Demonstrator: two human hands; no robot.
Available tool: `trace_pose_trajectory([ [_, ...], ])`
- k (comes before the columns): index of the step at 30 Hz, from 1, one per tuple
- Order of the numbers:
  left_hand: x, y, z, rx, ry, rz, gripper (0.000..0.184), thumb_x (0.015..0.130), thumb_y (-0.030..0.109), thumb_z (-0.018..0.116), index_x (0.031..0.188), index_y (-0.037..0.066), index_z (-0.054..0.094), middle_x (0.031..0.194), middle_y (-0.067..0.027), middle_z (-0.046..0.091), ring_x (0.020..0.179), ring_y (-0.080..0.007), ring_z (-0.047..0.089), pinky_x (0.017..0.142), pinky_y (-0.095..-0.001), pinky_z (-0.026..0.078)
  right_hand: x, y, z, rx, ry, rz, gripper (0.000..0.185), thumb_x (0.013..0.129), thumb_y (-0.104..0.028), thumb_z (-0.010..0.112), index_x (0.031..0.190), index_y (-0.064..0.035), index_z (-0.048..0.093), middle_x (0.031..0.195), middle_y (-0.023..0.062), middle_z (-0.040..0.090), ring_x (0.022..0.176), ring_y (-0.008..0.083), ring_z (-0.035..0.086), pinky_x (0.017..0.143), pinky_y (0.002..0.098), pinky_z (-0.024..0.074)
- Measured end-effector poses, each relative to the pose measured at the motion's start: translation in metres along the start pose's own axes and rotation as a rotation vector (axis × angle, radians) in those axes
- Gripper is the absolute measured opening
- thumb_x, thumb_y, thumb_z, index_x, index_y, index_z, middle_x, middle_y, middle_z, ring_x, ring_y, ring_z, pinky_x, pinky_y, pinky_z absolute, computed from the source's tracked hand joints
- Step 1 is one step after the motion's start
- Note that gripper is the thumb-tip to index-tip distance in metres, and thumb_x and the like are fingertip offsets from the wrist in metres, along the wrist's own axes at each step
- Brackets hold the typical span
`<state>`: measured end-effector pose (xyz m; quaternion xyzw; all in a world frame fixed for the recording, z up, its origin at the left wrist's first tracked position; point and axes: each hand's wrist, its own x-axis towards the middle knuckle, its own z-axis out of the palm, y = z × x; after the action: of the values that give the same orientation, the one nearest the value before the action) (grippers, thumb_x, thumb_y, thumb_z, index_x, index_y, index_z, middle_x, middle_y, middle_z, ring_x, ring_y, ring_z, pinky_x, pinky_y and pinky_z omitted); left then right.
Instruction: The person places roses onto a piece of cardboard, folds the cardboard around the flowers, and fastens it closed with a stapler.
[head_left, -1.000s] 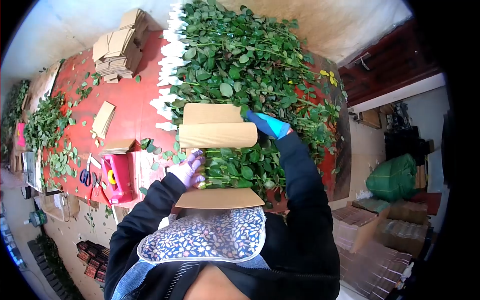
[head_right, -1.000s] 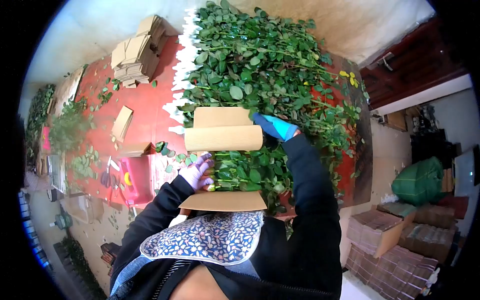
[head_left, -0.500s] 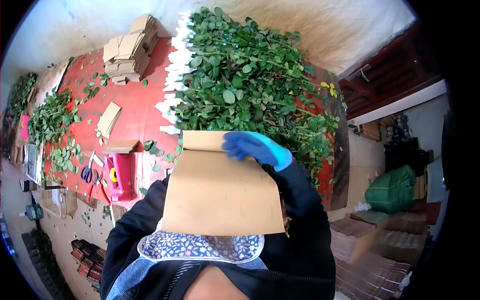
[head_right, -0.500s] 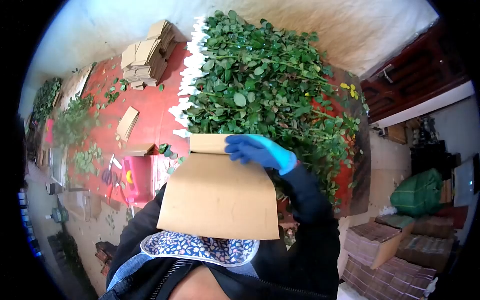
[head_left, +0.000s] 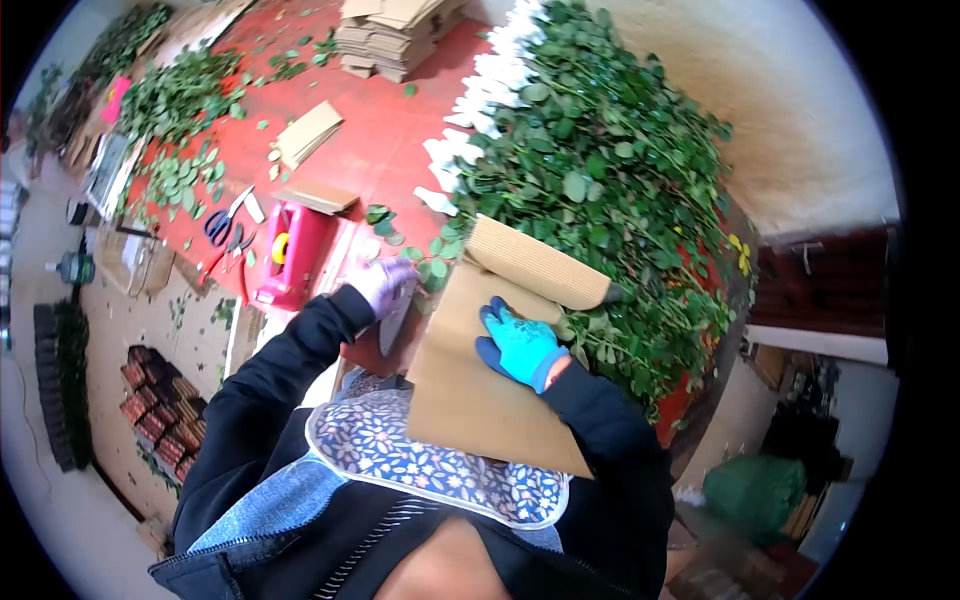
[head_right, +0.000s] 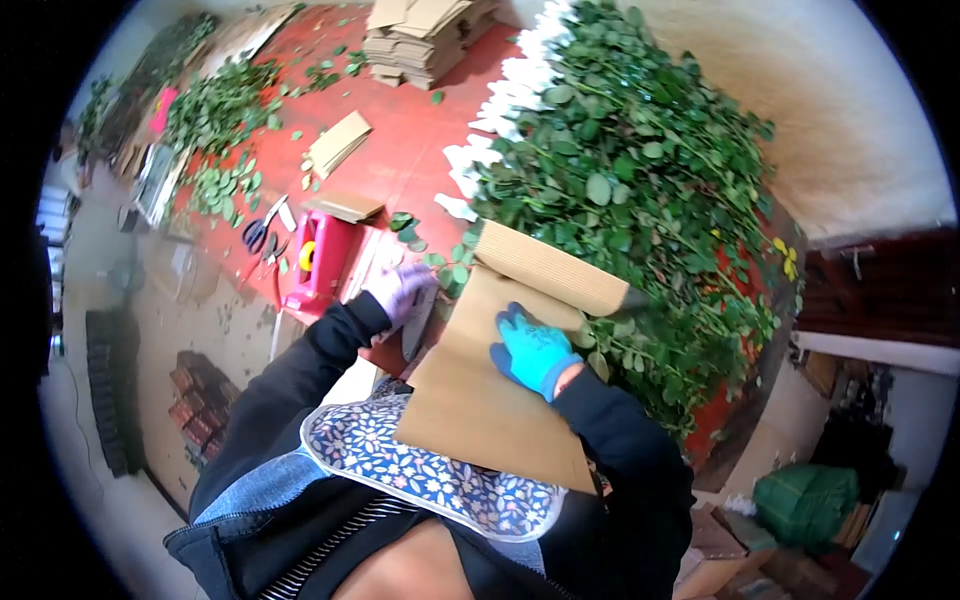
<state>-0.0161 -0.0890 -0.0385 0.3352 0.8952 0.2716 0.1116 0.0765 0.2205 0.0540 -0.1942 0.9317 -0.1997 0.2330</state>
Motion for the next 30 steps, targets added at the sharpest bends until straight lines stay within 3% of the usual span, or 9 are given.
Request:
trace_pose_trajectory([
  [2, 0.010, -0.016, -0.041, 0.105, 0.189, -0.149, 0.021, 0.079, 0.010, 0.062, 0.098, 0.014, 0.070, 0.100, -0.0140, 0.062, 0.092, -0.0376, 0.063, 0.078, -0.0465, 0.054, 0.001, -0.003, -0.002, -0.035, 0.008, -0.030, 0.056, 0.092, -0.038, 0.053, 0.135, -0.0033, 0.050, 0.142, 0.0249, 0.048, 0.116, 0.0367, 0.060, 0.090, 0.0484, 0.0510],
  [5, 0.041, -0.033, -0.097, 0.593, 0.025, -0.516, 0.051, 0.078, 0.020, 0.065, 0.129, 0.016, 0.056, 0.127, -0.0114, 0.056, 0.114, -0.0340, 0.054, 0.092, -0.0444, 0.048, 0.001, -0.007, -0.006, -0.093, -0.036, 0.022, 0.057, 0.094, -0.041, 0.053, 0.136, -0.0038, 0.052, 0.145, 0.0231, 0.047, 0.118, 0.0349, 0.060, 0.092, 0.0467, 0.0513],
  [14, 0.026, -0.104, -0.091, 0.892, -0.247, -0.536, 0.023, 0.087, 0.014, 0.053, 0.107, 0.017, 0.063, 0.108, -0.0047, 0.065, 0.121, -0.0262, 0.054, 0.094, -0.0517, 0.043, -0.001, -0.006, 0.001, -0.072, 0.043, 0.018, 0.055, 0.091, -0.040, 0.056, 0.134, -0.0070, 0.051, 0.144, 0.0222, 0.047, 0.108, 0.0344, 0.064, 0.081, 0.0479, 0.0544],
  [19, 0.010, -0.038, -0.149, 0.986, 0.098, -0.210, 0.020, 0.080, 0.015, 0.061, 0.099, 0.015, 0.068, 0.089, -0.0054, 0.067, 0.075, -0.0234, 0.067, 0.068, -0.0379, 0.055, -0.001, -0.004, 0.003, -0.075, 0.046, 0.010, 0.055, 0.090, -0.040, 0.056, 0.133, -0.0066, 0.051, 0.143, 0.0226, 0.048, 0.106, 0.0345, 0.065, 0.081, 0.0475, 0.0547],
  [22, 0.016, 0.014, -0.172, 0.387, 0.672, 0.081, 0.023, 0.082, 0.004, 0.065, 0.105, 0.007, 0.067, 0.093, -0.0107, 0.069, 0.080, -0.0254, 0.069, 0.069, -0.0369, 0.056, -0.003, -0.007, -0.001, -0.077, 0.065, -0.003, 0.055, 0.090, -0.038, 0.056, 0.134, -0.0058, 0.052, 0.143, 0.0241, 0.048, 0.096, 0.0347, 0.068, 0.079, 0.0471, 0.0552],
  [25, 0.019, 0.075, -0.128, -0.542, 0.429, 0.029, 0.016, 0.094, 0.011, 0.062, 0.105, 0.000, 0.065, 0.081, -0.0121, 0.067, 0.074, -0.0223, 0.067, 0.066, -0.0314, 0.051, -0.004, -0.007, 0.001, -0.108, 0.100, -0.018, 0.053, 0.091, -0.037, 0.054, 0.134, -0.0058, 0.053, 0.142, 0.0243, 0.049, 0.086, 0.0336, 0.070, 0.074, 0.0455, 0.0556],
  [28, 0.018, 0.094, -0.028, -0.780, 0.012, -0.091, 0.024, 0.097, 0.021, 0.063, 0.109, 0.001, 0.065, 0.089, -0.0127, 0.068, 0.078, -0.0204, 0.064, 0.072, -0.0337, 0.051, -0.004, -0.005, -0.002, -0.055, -0.046, 0.008, 0.031, 0.084, -0.029, 0.061, 0.104, -0.0067, 0.068, 0.099, 0.0204, 0.068, 0.075, 0.0344, 0.068, 0.068, 0.0482, 0.0532],
  [29, 0.023, 0.110, -0.011, -1.262, -0.075, -0.226, 0.026, 0.097, 0.020, 0.062, 0.115, 0.001, 0.063, 0.097, -0.0094, 0.070, 0.085, -0.0160, 0.063, 0.078, -0.0318, 0.051, -0.007, -0.003, 0.001, -0.175, -0.040, 0.019, 0.021, 0.079, -0.025, 0.063, 0.090, -0.0073, 0.069, 0.079, 0.0173, 0.065, 0.072, 0.0362, 0.066, 0.067, 0.0502, 0.0518],
  [30, 0.027, 0.098, 0.019, -1.263, -0.205, -0.387, 0.030, 0.096, 0.019, 0.063, 0.120, 0.000, 0.062, 0.106, -0.0068, 0.070, 0.093, -0.0136, 0.062, 0.084, -0.0315, 0.050, -0.005, 0.008, 0.010, -0.017, -0.011, 0.024, 0.024, 0.082, -0.026, 0.062, 0.095, -0.0064, 0.067, 0.087, 0.0180, 0.066, 0.074, 0.0373, 0.065, 0.068, 0.0508, 0.0519],
])
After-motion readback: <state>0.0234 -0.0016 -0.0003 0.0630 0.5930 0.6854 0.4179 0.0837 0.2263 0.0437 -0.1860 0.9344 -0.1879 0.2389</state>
